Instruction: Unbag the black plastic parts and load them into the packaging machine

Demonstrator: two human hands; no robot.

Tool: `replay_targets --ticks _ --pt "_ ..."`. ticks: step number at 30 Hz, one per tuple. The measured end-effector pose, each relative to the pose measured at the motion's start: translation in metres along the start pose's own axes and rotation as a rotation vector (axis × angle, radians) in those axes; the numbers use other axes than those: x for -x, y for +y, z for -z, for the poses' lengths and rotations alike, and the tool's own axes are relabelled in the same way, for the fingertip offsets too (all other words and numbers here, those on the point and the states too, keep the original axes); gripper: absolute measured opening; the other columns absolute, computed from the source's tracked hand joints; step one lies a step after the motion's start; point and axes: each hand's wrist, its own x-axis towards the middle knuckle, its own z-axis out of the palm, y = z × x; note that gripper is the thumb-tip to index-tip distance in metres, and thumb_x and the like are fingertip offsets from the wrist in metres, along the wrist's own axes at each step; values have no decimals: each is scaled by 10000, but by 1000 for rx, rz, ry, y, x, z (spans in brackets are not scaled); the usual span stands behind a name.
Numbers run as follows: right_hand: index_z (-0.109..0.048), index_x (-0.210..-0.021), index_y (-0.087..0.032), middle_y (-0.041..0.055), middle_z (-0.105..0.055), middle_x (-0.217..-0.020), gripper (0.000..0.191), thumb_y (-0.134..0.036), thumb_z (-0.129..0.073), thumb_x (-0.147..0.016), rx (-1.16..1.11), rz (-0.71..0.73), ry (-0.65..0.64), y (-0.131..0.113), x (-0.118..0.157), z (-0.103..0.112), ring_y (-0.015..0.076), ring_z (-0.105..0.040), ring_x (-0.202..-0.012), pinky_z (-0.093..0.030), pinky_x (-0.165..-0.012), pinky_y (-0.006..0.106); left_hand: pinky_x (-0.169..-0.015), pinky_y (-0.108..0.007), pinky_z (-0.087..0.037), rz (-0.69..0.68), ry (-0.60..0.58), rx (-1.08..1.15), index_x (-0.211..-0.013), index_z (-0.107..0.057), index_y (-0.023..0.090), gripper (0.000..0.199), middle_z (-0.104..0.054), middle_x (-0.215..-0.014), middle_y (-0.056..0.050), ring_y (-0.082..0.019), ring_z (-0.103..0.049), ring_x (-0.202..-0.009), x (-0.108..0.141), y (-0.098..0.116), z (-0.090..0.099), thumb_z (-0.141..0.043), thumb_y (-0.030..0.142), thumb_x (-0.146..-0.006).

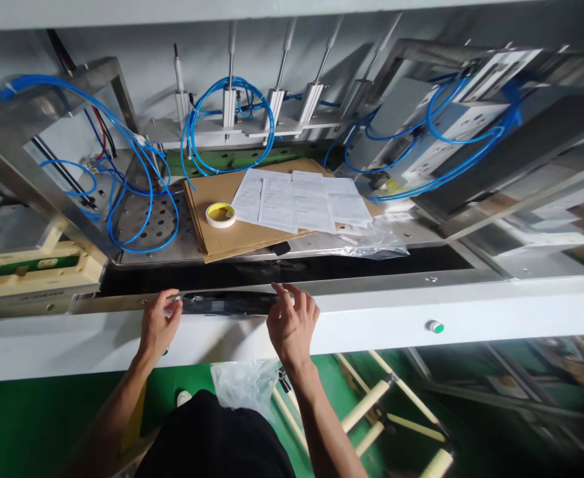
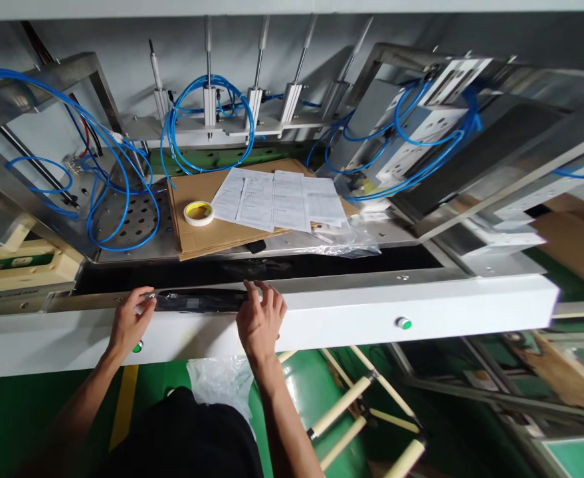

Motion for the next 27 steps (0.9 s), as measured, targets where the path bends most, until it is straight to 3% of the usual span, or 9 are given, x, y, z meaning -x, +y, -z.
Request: replay_targets --ticks 2,5,8,9,12,14,18,23,27 --pt "-644 -1329 -204 131 -695 -1259 387 -83 -500 -990 -82 112 18 -16 0 -4 287 -561 -1226 -443 -1051 468 -663 -345 -568 22 -18 7 -1123 -708 194 338 -770 -862 -87 -243 -729 -774 -1 -1 1 -580 445 -937" --pt "-611 -1408 -201 120 -710 -1300 381 -173 -513 -1040 -185 305 -151 -43 2 -15 271 -569 -1275 -387 -1152 473 -763 -400 -596 -40 39 -71 -1176 -683 187 348 -779 -924 -97 -262 -738 -833 2 0 3 -572 448 -974" --pt "-607 -1441 -186 138 -711 -1319 402 -219 -522 -1049 -184 303 -337 -57 3 -26 286 -583 -1257 -387 -1150 477 -1021 -510 -543 -260 239 -254 -1278 -664 181 321 -752 -1212 -163 -332 -705 -1157 13 11 6 -569 355 -1026" --pt "-607 -1447 -187 142 -710 -1316 408 -218 -521 -1049 -180 285 -377 -59 3 -28 290 -587 -1242 -400 -1132 477 -1085 -525 -504 -368 254 -304 -1318 -657 187 320 -722 -1306 -173 -346 -662 -1261 17 16 6 -571 307 -1034" --pt "-602 -1459 -197 146 -711 -1296 414 -217 -502 -1059 -174 255 -443 -60 3 -26 297 -597 -1189 -427 -1084 484 -1174 -517 -446 -676 26 -385 -1459 -589 199 419 -643 -1480 -163 -342 -571 -1414 29 29 -2 -575 243 -1042" --pt "-619 -1440 -202 142 -722 -1241 397 -221 -489 -1065 -164 245 -468 -60 2 -22 299 -609 -1126 -445 -1041 487 -1197 -523 -431 -771 -134 -446 -1528 -521 160 486 -580 -1557 -175 -344 -535 -1458 32 31 -12 -552 273 -1056" --pt "-637 -1401 -212 111 -744 -1141 372 -209 -471 -1069 -189 244 -489 -58 4 -11 280 -629 -1038 -471 -986 465 -1155 -527 -469 -765 -191 -559 -1533 -492 99 497 -592 -1535 -210 -358 -577 -1409 29 20 -25 -481 314 -1084" --pt "-592 -1443 -183 150 -691 -1369 447 -395 -593 -1049 -257 321 -361 -51 21 8 312 -571 -1305 -364 -1196 538 -1086 -488 -535 -775 -301 -528 -1488 -524 115 480 -671 -1428 -201 -330 -656 -1299 22 18 -15 -503 359 -1075" --pt "-627 -1413 -211 107 -749 -1215 374 -186 -553 -1048 -214 428 -427 -42 23 17 262 -627 -1116 -453 -1076 443 -1145 -500 -516 -783 -386 -435 -1446 -556 120 484 -635 -1481 -195 -333 -587 -1401 13 28 -4 -583 353 -1022"
